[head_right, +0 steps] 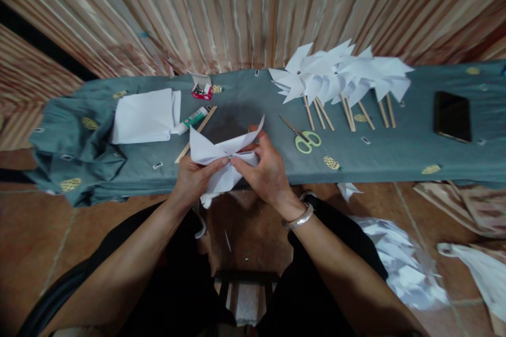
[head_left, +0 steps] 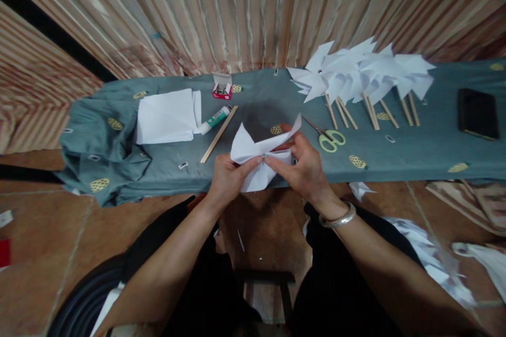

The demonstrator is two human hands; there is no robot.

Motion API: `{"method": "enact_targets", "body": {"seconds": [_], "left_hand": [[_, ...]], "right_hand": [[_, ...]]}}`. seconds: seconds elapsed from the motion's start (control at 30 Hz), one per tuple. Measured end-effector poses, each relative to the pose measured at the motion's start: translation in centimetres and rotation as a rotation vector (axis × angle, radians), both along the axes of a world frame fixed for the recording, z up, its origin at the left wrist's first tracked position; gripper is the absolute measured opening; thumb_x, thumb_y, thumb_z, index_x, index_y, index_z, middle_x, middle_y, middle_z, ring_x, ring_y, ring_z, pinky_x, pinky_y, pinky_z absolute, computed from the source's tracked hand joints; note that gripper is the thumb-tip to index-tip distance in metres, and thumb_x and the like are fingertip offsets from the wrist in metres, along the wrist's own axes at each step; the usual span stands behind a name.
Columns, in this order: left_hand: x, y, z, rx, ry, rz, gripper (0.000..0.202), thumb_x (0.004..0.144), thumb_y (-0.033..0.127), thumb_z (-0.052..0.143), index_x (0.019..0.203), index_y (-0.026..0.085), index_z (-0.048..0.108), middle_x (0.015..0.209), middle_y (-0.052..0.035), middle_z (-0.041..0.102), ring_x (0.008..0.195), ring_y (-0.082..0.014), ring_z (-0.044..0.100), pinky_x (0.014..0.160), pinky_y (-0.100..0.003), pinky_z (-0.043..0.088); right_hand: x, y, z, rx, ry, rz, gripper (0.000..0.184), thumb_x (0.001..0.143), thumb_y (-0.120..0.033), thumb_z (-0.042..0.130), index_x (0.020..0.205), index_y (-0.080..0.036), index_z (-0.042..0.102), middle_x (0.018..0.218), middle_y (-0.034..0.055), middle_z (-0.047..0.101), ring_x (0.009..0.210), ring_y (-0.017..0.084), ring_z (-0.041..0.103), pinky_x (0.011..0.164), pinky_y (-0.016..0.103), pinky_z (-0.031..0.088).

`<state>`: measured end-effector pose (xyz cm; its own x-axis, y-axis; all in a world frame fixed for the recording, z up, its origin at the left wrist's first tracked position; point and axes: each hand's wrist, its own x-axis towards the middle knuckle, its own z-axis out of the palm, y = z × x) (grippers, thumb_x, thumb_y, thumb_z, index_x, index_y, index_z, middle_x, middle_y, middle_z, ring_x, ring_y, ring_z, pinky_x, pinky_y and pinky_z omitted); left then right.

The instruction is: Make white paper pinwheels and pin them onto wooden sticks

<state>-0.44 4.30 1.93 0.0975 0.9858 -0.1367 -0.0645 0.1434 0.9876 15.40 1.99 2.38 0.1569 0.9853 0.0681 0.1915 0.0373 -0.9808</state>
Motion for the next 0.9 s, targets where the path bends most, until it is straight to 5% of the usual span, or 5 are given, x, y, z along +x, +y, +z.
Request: {"method": "enact_targets", "body": {"seconds": [0.9], "left_hand": [[0.09, 0.22, -0.63, 0.000, -0.024, -0.007, 0.037, 0.057, 0.036, 0.087, 0.084, 0.013, 0.078, 0.087, -0.0071, 0.078, 0.073, -0.0207, 0.071, 0.070, -0.032, 0.058]], "right_hand": [[0.07, 0.29, 0.42, -0.018, 0.069, 0.033, 0.042, 0.068, -0.034, 0.076, 0.104, -0.022, 0.056, 0.081, 0.0011, 0.073, 0.071, 0.021, 0.069, 0.061, 0.032, 0.054]]}}
